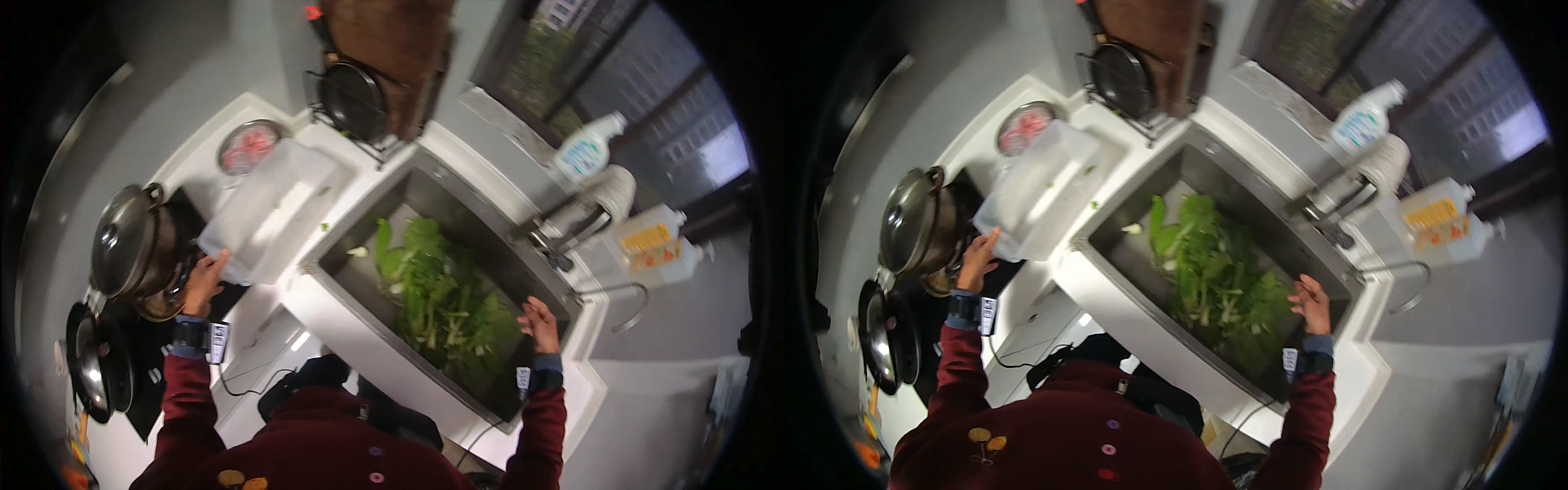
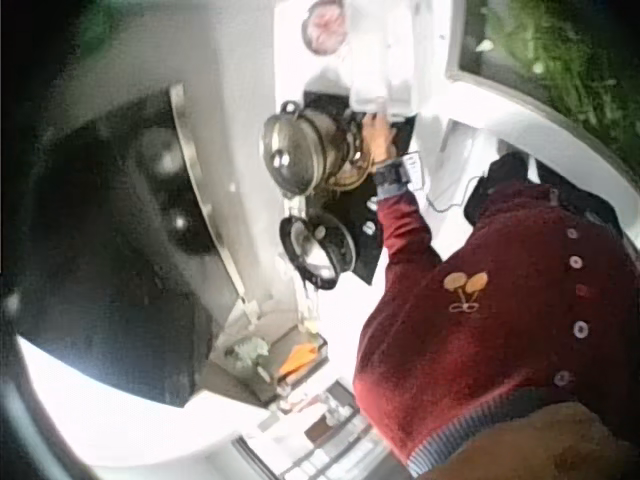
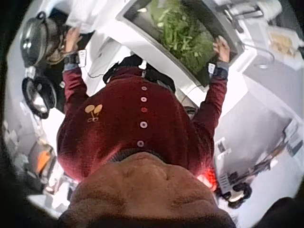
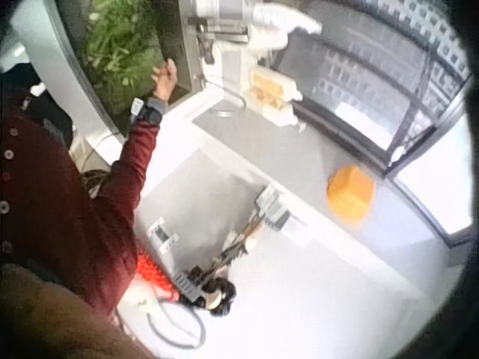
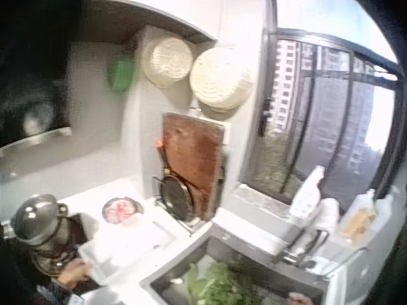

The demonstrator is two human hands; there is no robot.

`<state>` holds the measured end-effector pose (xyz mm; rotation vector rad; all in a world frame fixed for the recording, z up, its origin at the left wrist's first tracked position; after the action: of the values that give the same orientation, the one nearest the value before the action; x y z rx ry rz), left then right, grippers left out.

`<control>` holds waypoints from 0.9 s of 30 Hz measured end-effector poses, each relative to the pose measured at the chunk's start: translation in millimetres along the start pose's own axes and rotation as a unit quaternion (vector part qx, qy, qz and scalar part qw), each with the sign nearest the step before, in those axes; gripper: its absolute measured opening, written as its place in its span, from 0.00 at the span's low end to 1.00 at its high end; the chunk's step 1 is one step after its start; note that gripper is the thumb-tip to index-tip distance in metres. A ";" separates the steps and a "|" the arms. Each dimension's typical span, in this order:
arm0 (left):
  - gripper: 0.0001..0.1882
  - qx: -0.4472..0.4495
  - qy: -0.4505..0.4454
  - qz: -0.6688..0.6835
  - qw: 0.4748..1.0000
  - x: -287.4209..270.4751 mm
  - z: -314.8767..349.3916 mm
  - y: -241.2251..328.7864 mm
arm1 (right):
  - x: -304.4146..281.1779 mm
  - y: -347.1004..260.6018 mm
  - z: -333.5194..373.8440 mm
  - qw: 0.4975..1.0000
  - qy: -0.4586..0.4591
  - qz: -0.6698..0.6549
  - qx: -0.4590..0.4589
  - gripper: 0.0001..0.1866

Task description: The person washes leafy green vegetables under running water in a kitchen sink, removes outer leaves, and places the cleaned leaves into a plastic container. The person then stores the container in the refrigerator, retrieves a plastic bag, and fills a pot with water from the sink.

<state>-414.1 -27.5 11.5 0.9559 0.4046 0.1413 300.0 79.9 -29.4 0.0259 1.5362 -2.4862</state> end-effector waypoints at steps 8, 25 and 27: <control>0.16 0.180 -0.035 -0.022 0.983 -3.7 -23.7 45.0 | -40.9 -48.9 -24.5 0.985 0.114 0.093 -0.092 0.23; 0.23 0.350 -0.087 -0.257 0.897 303.2 50.4 144.9 | -77.9 -52.0 -107.2 0.973 0.099 0.156 -0.140 0.12; 0.20 0.353 -0.108 -0.242 0.897 327.7 41.5 127.5 | -73.4 -52.1 -94.8 0.982 0.084 0.114 -0.129 0.15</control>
<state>-89.8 110.1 47.2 1.5330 0.4862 -0.6048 352.1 199.1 -16.9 0.3562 1.7994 -2.1399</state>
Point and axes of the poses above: each hand's wrist, its own z-axis away from the middle knuckle, its own x-axis out of the palm, y = z × x, the point moved 6 cm from there along -z, towards the middle knuckle, and after that the axes turned 14 degrees about -y, right-handed, at the moved point
